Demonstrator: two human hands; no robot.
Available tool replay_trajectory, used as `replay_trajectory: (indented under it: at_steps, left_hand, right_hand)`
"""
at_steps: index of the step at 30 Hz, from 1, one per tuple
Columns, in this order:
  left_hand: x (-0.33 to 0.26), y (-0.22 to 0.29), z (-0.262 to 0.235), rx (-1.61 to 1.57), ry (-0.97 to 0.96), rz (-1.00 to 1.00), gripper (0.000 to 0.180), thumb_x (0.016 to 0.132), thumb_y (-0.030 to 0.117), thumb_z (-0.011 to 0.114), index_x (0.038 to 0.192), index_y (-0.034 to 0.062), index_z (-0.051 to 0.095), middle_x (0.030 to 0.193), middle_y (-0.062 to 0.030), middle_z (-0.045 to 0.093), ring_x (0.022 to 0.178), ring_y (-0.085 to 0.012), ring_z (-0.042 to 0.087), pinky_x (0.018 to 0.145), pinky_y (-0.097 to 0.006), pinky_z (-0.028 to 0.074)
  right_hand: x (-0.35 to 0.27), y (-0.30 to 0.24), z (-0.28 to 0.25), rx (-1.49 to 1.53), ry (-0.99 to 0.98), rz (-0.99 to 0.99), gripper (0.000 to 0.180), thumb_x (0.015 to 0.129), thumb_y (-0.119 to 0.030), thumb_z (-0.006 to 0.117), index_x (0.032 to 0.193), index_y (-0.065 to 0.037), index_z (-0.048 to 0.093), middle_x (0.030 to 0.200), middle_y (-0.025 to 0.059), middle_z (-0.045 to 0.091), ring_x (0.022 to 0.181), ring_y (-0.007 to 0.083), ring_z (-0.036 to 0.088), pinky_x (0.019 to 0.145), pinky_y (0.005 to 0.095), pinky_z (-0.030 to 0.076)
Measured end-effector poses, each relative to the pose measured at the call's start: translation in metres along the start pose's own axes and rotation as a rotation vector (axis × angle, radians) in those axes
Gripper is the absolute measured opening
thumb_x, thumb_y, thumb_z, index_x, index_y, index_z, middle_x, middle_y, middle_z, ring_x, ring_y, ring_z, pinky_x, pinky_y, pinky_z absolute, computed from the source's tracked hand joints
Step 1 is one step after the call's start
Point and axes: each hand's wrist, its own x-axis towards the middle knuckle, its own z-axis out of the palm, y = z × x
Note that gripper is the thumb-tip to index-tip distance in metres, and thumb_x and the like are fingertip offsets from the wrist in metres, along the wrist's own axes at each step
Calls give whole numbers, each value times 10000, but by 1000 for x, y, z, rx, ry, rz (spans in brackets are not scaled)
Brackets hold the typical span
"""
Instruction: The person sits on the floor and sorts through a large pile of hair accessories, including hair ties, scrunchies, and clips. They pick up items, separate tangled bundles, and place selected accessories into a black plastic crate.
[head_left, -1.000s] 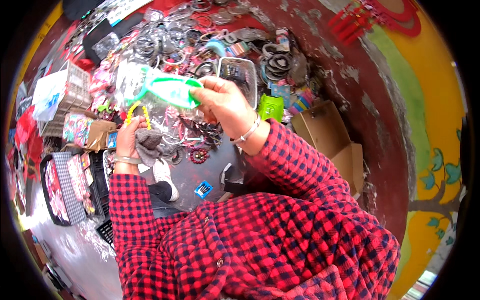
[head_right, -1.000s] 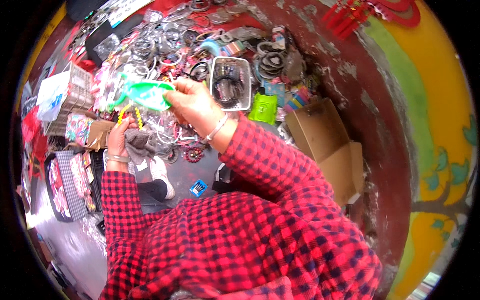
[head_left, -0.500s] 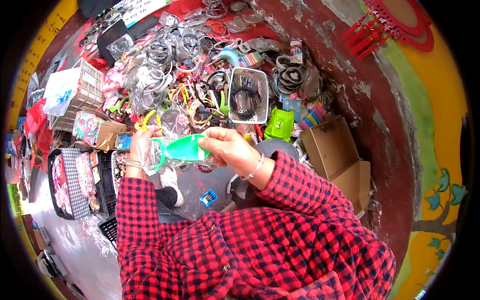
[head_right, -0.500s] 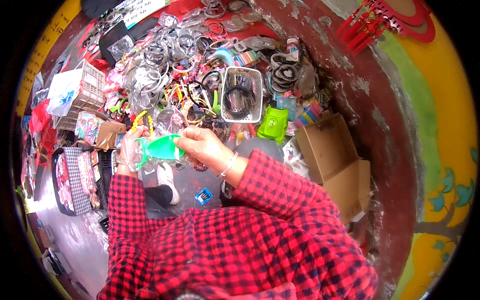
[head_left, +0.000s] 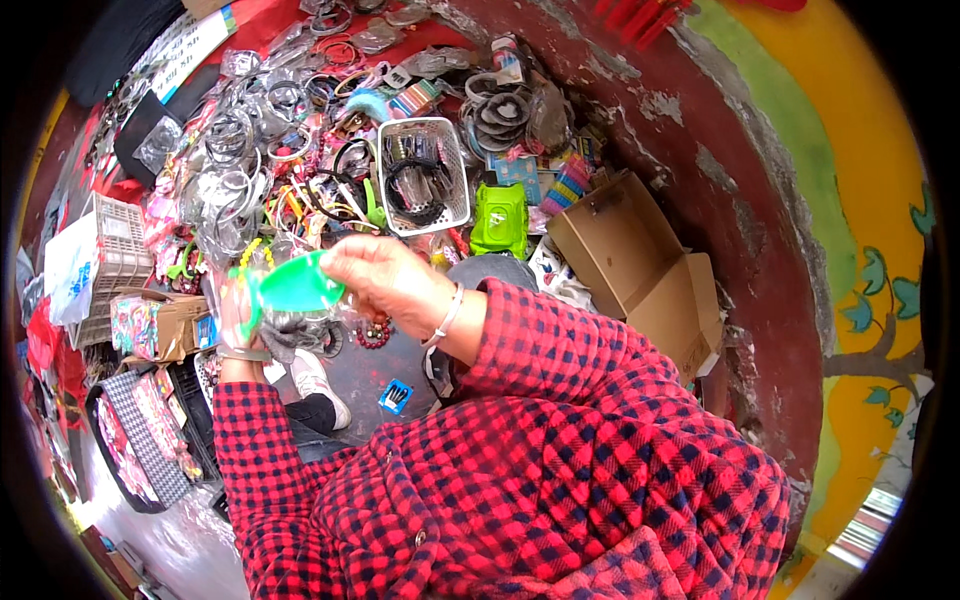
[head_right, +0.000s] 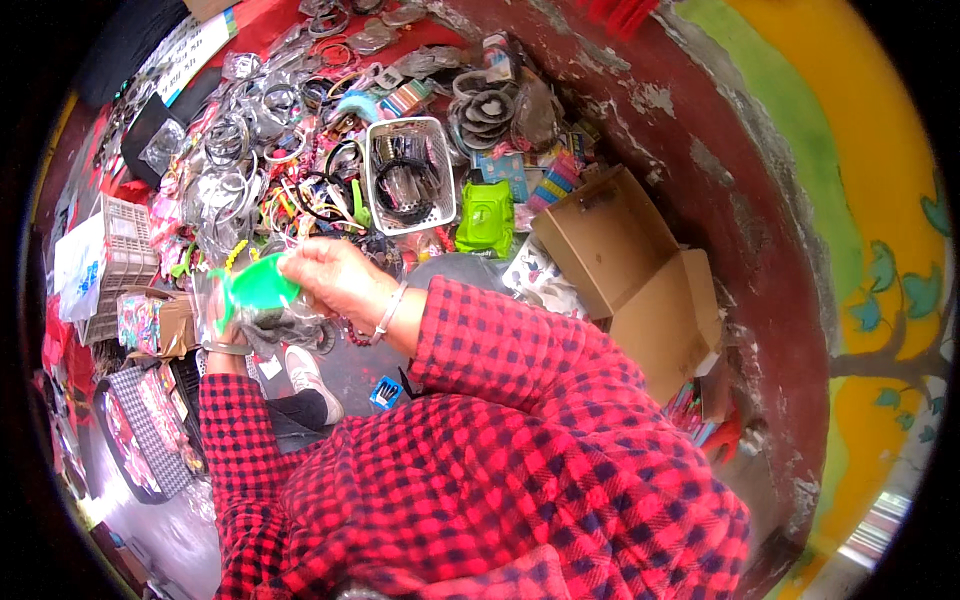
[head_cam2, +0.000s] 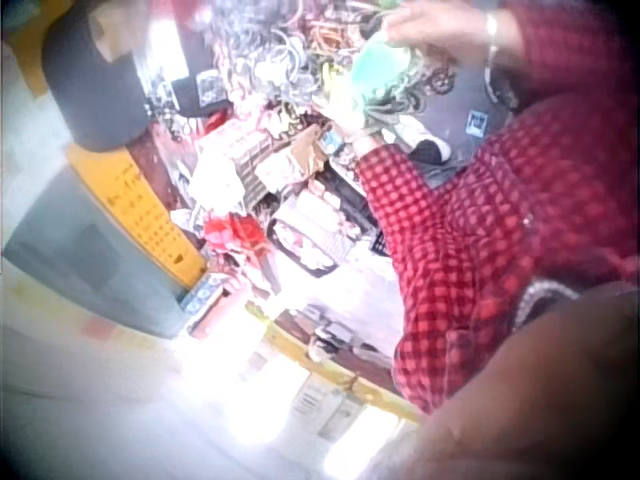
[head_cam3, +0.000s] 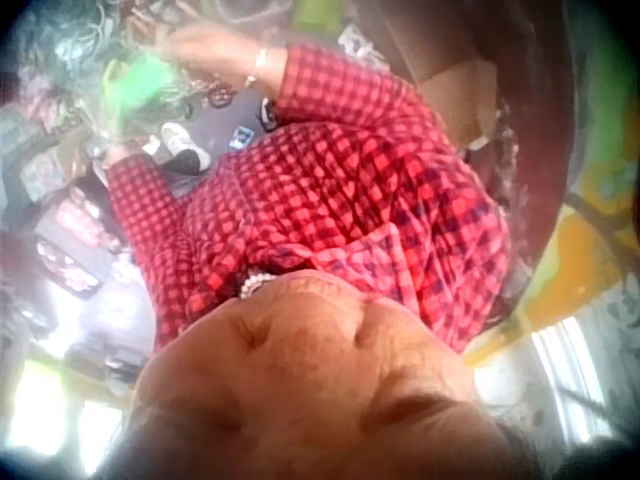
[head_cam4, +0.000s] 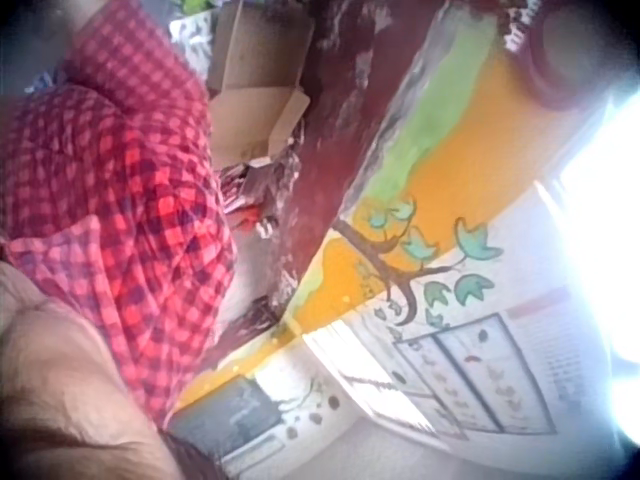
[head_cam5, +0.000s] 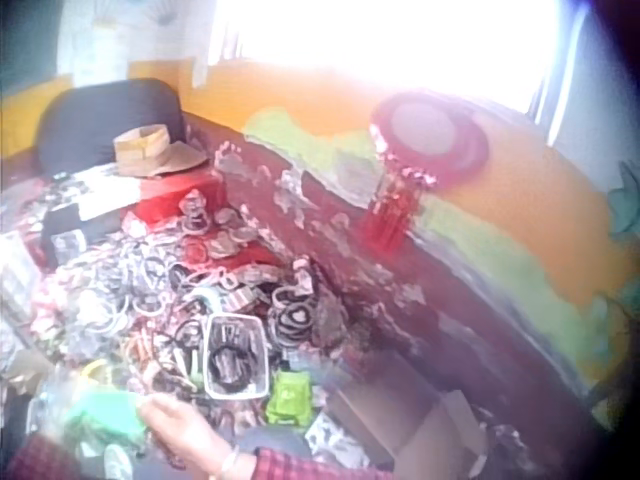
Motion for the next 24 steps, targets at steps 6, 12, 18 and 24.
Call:
replay_trajectory:
  at_steps: [6, 12, 18, 24]
  left_hand:
    - [12, -8, -12, 74, 8, -102, 186, 829, 187, 588, 876, 7, 599, 747, -41, 600, 679, -111, 548, 669, -244, 435]
    - [10, -12, -19, 120, -49, -44, 204, 833, 210, 583, 875, 11, 599, 742, -30, 594, 703, -105, 544, 695, -233, 414]
    - [5, -20, -30, 95, -50, -37, 224, 849, 228, 563, 896, 11, 592, 736, -30, 591, 670, -107, 543, 648, -231, 427]
    - [6, -25, -28, 50, -22, -75, 222, 832, 212, 580, 870, -6, 590, 751, -64, 601, 713, -129, 547, 729, -269, 413]
  right_hand:
    - [-33, -62, -60, -48, 248, -360, 139, 817, -211, 583, 886, -107, 523, 650, -31, 515, 483, 40, 465, 407, 164, 336]
    - [-147, -76, -273, 84, 792, -502, 108, 835, -202, 568, 844, -97, 546, 628, -19, 508, 493, 70, 441, 417, 183, 321]
    - [-257, -9, -395, 401, 1277, -459, 127, 831, -237, 547, 805, -121, 505, 586, 2, 466, 459, 108, 407, 380, 212, 301]
    - [-219, 42, -390, 429, 1241, -227, 170, 854, -253, 519, 810, -92, 485, 597, 26, 495, 472, 115, 432, 387, 218, 338]
